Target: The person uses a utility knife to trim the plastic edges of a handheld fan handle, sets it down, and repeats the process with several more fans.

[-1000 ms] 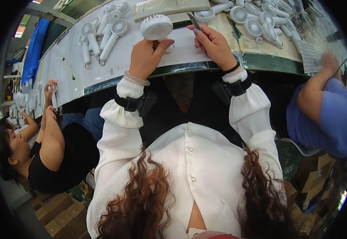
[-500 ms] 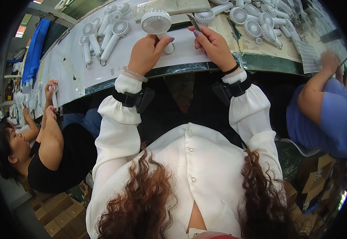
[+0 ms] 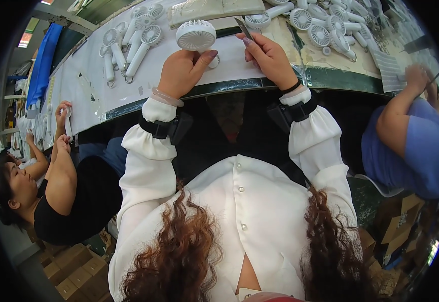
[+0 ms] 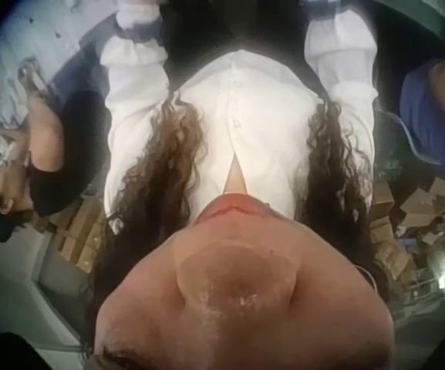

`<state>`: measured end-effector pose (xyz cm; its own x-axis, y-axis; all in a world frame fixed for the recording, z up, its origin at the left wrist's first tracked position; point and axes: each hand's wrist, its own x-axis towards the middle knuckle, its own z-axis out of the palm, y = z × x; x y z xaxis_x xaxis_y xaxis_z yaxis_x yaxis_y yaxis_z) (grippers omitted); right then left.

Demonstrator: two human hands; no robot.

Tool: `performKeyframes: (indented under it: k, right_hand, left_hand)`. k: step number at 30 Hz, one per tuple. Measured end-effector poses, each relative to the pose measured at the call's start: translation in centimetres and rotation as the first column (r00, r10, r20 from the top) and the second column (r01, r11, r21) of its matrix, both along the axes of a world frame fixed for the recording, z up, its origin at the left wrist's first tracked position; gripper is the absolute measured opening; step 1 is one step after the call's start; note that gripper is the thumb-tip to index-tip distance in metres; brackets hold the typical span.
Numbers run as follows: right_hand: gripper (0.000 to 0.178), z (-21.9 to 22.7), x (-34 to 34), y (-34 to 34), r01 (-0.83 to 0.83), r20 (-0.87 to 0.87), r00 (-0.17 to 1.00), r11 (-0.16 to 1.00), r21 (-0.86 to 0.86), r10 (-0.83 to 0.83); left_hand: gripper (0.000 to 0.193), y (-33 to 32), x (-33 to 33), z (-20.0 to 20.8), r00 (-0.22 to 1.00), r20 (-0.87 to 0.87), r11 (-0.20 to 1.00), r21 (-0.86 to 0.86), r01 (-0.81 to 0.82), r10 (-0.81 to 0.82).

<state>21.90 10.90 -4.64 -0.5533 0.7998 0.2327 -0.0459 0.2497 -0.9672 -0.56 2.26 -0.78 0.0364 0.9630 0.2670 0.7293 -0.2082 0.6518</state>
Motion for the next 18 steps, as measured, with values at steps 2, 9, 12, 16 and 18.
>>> performKeyframes:
  k: [2, 9, 12, 16, 18]
  right_hand:
    - [0.034, 0.0, 0.1, 0.0, -0.002, -0.005, 1.000, 1.000, 0.004, 0.002]
    - [0.034, 0.2, 0.1, -0.1, 0.000, 0.006, 1.000, 1.000, 0.016, 0.000]
    - [0.034, 0.1, 0.0, -0.1, 0.001, 0.006, 1.000, 1.000, 0.022, -0.001]
    - [0.034, 0.3, -0.2, -0.1, -0.011, -0.007, 1.000, 1.000, 0.014, 0.011]
    - [0.032, 0.0, -0.1, 0.1, -0.005, 0.013, 1.000, 1.000, 0.030, 0.005]
  left_hand:
    - [0.048, -0.1, 0.0, 0.1, 1.000, 0.007, 1.000, 0.006, 0.003, -0.003]
    - [0.046, -0.6, -0.5, 0.0, 0.990, -0.141, 0.999, -0.026, -0.032, 0.028]
    - [0.034, -1.3, 0.5, 1.0, 0.988, -0.155, 0.990, -0.133, -0.045, 0.024]
    - [0.032, -1.7, 0.3, -0.4, 0.992, -0.094, 0.988, 0.124, 0.094, -0.082]
    - [0.034, -1.8, 0.6, -1.6, 0.989, -0.092, 0.964, 0.228, 0.137, -0.118]
